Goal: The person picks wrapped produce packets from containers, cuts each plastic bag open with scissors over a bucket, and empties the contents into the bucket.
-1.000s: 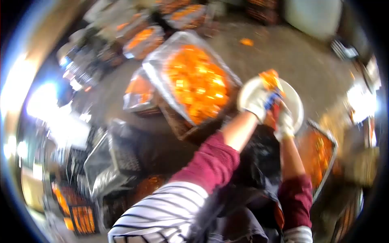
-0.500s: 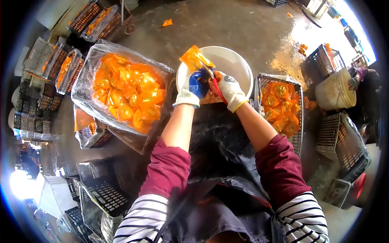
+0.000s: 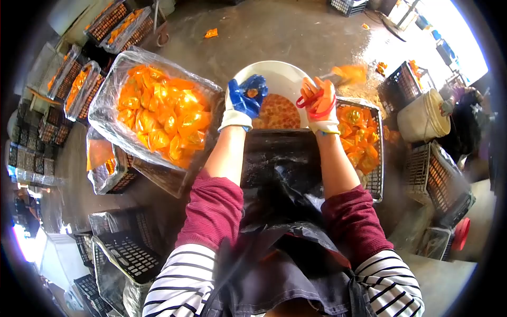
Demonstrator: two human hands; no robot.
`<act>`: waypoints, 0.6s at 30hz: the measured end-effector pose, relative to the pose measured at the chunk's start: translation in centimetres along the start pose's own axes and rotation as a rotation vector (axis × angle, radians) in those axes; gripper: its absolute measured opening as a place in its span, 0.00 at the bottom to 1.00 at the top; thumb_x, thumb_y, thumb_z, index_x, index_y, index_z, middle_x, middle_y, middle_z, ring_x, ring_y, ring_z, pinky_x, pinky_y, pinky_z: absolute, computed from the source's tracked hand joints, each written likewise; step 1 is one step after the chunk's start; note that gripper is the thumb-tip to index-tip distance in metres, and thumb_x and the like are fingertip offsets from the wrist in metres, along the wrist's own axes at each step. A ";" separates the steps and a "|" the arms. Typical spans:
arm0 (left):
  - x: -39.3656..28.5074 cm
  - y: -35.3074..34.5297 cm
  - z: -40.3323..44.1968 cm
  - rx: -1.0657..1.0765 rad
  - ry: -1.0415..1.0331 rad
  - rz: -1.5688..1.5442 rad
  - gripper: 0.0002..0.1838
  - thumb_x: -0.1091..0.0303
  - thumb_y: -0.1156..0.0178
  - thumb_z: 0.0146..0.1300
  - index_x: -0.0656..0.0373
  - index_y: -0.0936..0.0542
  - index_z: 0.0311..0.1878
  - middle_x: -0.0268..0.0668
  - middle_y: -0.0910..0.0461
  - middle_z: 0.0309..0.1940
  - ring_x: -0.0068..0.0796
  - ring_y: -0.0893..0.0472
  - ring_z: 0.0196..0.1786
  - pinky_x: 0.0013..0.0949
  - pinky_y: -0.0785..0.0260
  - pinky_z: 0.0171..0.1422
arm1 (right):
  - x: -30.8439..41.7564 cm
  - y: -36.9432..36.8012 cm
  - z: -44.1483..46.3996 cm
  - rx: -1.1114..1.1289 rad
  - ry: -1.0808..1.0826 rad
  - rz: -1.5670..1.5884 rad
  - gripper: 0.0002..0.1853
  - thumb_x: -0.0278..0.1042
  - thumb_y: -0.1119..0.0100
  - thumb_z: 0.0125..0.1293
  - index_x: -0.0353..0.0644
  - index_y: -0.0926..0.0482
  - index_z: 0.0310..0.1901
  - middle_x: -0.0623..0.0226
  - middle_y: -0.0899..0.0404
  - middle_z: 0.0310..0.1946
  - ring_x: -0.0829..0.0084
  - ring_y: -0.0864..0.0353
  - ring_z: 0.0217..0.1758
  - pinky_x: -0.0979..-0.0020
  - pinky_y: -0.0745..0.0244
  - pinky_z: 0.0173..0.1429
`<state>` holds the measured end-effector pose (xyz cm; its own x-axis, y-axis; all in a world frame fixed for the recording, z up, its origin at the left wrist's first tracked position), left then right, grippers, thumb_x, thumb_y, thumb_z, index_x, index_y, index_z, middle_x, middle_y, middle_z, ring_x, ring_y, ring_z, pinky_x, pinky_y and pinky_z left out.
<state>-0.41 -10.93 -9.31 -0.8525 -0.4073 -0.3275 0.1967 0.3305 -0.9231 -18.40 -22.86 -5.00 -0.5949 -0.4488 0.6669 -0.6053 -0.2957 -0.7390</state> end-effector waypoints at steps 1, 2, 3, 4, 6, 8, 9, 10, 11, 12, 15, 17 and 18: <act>-0.4 -0.3 0.0 0.037 -0.023 -0.001 0.32 0.46 0.49 0.63 0.65 0.26 0.59 0.47 0.22 0.54 0.44 0.22 0.55 0.43 0.26 0.58 | -0.2 0.8 0.0 -0.034 -0.017 0.077 0.26 0.50 0.47 0.68 0.35 0.34 0.55 0.47 0.25 0.53 0.59 0.23 0.50 0.64 0.27 0.55; -0.8 -0.9 -0.2 0.068 -0.047 0.004 0.34 0.45 0.49 0.62 0.66 0.27 0.60 0.48 0.25 0.58 0.46 0.25 0.59 0.45 0.29 0.63 | -0.6 1.5 0.2 -0.067 -0.033 0.156 0.27 0.51 0.47 0.68 0.35 0.34 0.55 0.46 0.25 0.54 0.58 0.23 0.50 0.62 0.28 0.57; -0.9 -0.9 -0.1 0.009 -0.051 -0.015 0.35 0.43 0.50 0.62 0.65 0.27 0.61 0.49 0.27 0.60 0.47 0.27 0.62 0.48 0.33 0.66 | -0.8 2.3 0.5 -0.097 -0.049 0.234 0.27 0.52 0.47 0.68 0.35 0.34 0.56 0.46 0.26 0.54 0.57 0.24 0.51 0.61 0.30 0.58; -1.0 -1.4 -0.2 0.004 -0.055 -0.023 0.35 0.42 0.50 0.62 0.65 0.27 0.61 0.50 0.27 0.61 0.47 0.28 0.63 0.50 0.35 0.67 | -0.8 1.8 0.2 -0.097 -0.074 0.248 0.27 0.52 0.48 0.68 0.35 0.34 0.55 0.46 0.25 0.54 0.55 0.24 0.51 0.60 0.30 0.59; -1.3 -2.3 -0.6 -0.040 -0.072 -0.022 0.35 0.41 0.53 0.63 0.63 0.27 0.60 0.50 0.28 0.62 0.47 0.29 0.65 0.53 0.39 0.69 | -0.8 0.5 -0.2 -0.104 -0.073 0.239 0.26 0.51 0.48 0.67 0.34 0.34 0.54 0.47 0.24 0.52 0.56 0.22 0.48 0.60 0.29 0.59; -1.5 -3.4 -1.2 -0.080 -0.084 -0.015 0.35 0.40 0.54 0.63 0.64 0.26 0.59 0.50 0.28 0.61 0.48 0.29 0.64 0.53 0.40 0.70 | -1.3 0.1 0.1 -0.059 -0.081 0.269 0.25 0.50 0.46 0.67 0.34 0.32 0.53 0.49 0.22 0.48 0.58 0.21 0.47 0.60 0.28 0.58; -1.7 -3.6 -1.4 -0.103 -0.091 -0.010 0.35 0.40 0.54 0.64 0.64 0.26 0.59 0.49 0.28 0.61 0.48 0.29 0.64 0.53 0.40 0.70 | -1.8 0.2 0.2 -0.045 -0.095 0.238 0.25 0.50 0.46 0.67 0.34 0.32 0.52 0.50 0.22 0.48 0.59 0.21 0.47 0.61 0.28 0.57; -1.8 -4.0 -1.5 -0.090 -0.088 -0.007 0.35 0.40 0.55 0.64 0.64 0.26 0.59 0.49 0.27 0.60 0.49 0.29 0.64 0.53 0.40 0.70 | -2.4 0.4 0.2 -0.034 -0.109 0.208 0.24 0.50 0.46 0.67 0.34 0.32 0.51 0.50 0.22 0.47 0.59 0.21 0.46 0.61 0.27 0.56; -2.0 -4.3 -1.5 -0.092 -0.105 0.001 0.35 0.40 0.55 0.64 0.64 0.26 0.59 0.49 0.27 0.60 0.49 0.29 0.64 0.53 0.40 0.70 | -3.0 0.6 0.1 -0.024 -0.122 0.178 0.24 0.50 0.45 0.66 0.35 0.31 0.50 0.51 0.21 0.46 0.59 0.21 0.46 0.61 0.27 0.55; -2.1 -4.6 -1.4 -0.093 -0.119 0.009 0.35 0.40 0.55 0.64 0.64 0.26 0.59 0.49 0.26 0.60 0.49 0.28 0.64 0.53 0.40 0.70 | -3.5 1.4 0.1 -0.067 -0.112 0.129 0.26 0.54 0.45 0.65 0.39 0.35 0.53 0.55 0.21 0.41 0.63 0.20 0.36 0.63 0.25 0.25; -2.8 -6.4 -0.7 -0.033 -0.170 0.029 0.35 0.39 0.53 0.64 0.62 0.26 0.58 0.46 0.25 0.58 0.45 0.27 0.62 0.50 0.39 0.68 | -3.9 1.0 0.6 0.038 -0.086 0.193 0.25 0.51 0.44 0.65 0.40 0.34 0.52 0.55 0.21 0.39 0.62 0.19 0.35 0.64 0.24 0.24; -3.1 -9.2 -0.6 0.002 -0.260 0.105 0.35 0.36 0.51 0.63 0.59 0.24 0.56 0.42 0.23 0.56 0.42 0.27 0.61 0.46 0.40 0.69 | -3.7 1.1 1.0 -0.009 -0.108 0.148 0.22 0.48 0.42 0.65 0.39 0.32 0.50 0.55 0.21 0.38 0.62 0.19 0.34 0.66 0.23 0.25; -3.3 -10.5 -0.7 -0.022 -0.316 0.147 0.32 0.42 0.53 0.65 0.61 0.24 0.57 0.44 0.24 0.58 0.41 0.25 0.60 0.41 0.36 0.67 | -3.3 1.0 0.8 0.002 -0.121 0.113 0.22 0.47 0.42 0.64 0.39 0.32 0.49 0.54 0.21 0.37 0.62 0.19 0.34 0.66 0.23 0.26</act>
<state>-0.03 -12.46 1.57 -0.6229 -0.5964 -0.5062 0.2932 0.4220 -0.8579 -16.65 -22.34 -7.96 -0.5909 -0.5777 0.5631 -0.5369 -0.2393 -0.8090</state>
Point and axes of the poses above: each hand's wrist, its own z-axis towards the middle knuckle, its own y-axis out of the back of the hand, x = y × z, the point moved 9 cm from there along z, towards the middle knuckle
